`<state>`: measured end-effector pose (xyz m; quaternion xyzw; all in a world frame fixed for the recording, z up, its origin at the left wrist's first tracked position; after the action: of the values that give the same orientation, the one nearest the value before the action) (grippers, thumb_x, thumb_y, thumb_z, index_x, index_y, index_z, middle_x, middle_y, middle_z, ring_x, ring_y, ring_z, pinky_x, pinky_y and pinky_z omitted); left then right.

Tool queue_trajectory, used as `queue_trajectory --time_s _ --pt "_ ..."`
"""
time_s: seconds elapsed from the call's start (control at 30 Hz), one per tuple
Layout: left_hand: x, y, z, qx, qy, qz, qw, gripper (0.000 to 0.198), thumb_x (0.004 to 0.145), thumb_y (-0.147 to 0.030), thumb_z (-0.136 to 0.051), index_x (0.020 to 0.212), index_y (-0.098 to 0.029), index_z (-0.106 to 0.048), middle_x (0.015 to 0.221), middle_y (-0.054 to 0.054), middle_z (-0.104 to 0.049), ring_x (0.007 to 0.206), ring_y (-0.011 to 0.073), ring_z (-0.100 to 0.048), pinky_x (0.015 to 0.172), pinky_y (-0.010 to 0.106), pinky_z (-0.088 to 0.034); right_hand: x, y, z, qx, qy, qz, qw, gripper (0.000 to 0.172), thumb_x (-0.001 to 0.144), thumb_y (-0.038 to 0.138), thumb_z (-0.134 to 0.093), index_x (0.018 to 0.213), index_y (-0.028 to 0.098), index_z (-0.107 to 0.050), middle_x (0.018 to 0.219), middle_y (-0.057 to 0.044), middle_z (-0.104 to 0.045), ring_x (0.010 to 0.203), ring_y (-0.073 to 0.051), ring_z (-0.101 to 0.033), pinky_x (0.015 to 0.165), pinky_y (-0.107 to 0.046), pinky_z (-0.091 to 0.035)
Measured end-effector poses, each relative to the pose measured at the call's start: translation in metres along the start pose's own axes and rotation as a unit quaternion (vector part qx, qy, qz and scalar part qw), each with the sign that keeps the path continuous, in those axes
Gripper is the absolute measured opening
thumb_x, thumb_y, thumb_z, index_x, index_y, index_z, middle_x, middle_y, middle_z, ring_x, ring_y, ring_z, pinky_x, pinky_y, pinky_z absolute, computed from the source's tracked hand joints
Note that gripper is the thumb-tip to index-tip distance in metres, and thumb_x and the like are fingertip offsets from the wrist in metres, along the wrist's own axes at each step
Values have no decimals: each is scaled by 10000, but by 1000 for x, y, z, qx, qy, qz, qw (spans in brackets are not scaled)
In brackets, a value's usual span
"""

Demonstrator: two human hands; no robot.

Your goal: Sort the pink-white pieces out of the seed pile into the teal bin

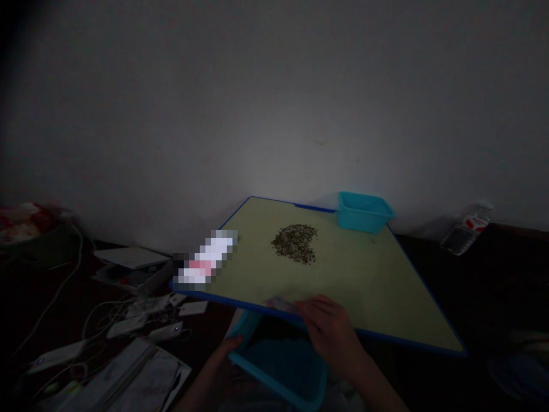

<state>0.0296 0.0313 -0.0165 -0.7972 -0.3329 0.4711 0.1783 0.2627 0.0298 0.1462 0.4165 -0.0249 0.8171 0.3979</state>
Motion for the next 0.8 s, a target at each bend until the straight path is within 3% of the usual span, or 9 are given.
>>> queue_trajectory --time_s 0.33,0.57,0.67,0.8 --pt "5 4 6 6 -54 16 998 770 860 -545 -650 1502 -204 -394 1287 192 -683 1099 393 -714 866 510 -605 4 -9 7 11 23 -11 1000 261 1025 174 -572 1121 218 -811 922 -61 -842 768 -202 -793 743 -332 -667" --pt "2 2 3 5 -30 9 999 743 855 -557 -655 1477 -230 -412 1392 181 -641 1125 392 -707 877 514 -617 3 -16 11 46 42 -59 996 224 1013 199 -619 1104 220 -823 923 -55 -841 788 -199 -794 749 -308 -652" --pt "-3 0 -1 6 -35 13 999 692 889 -549 -622 1470 -231 -418 1332 163 -681 1083 363 -726 852 487 -621 4 -38 22 36 36 -102 993 213 1004 230 -635 1088 225 -831 944 -64 -841 816 -213 -799 734 -300 -644" --pt "-3 1 -1 0 -20 7 1000 664 896 -557 -616 1444 -222 -448 1262 151 -709 1098 366 -722 869 499 -618 12 -88 39 -16 58 -176 983 211 969 264 -653 1030 235 -853 1003 -65 -849 865 -258 -817 767 -332 -647"
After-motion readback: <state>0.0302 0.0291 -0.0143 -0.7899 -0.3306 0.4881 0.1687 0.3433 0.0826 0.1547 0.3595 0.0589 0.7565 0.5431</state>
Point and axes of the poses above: each hand's wrist, its own x-axis towards the middle knuckle, its own z-axis out of the back of the hand, y = z × x, the point moved 5 cm from there along x, towards the middle knuckle
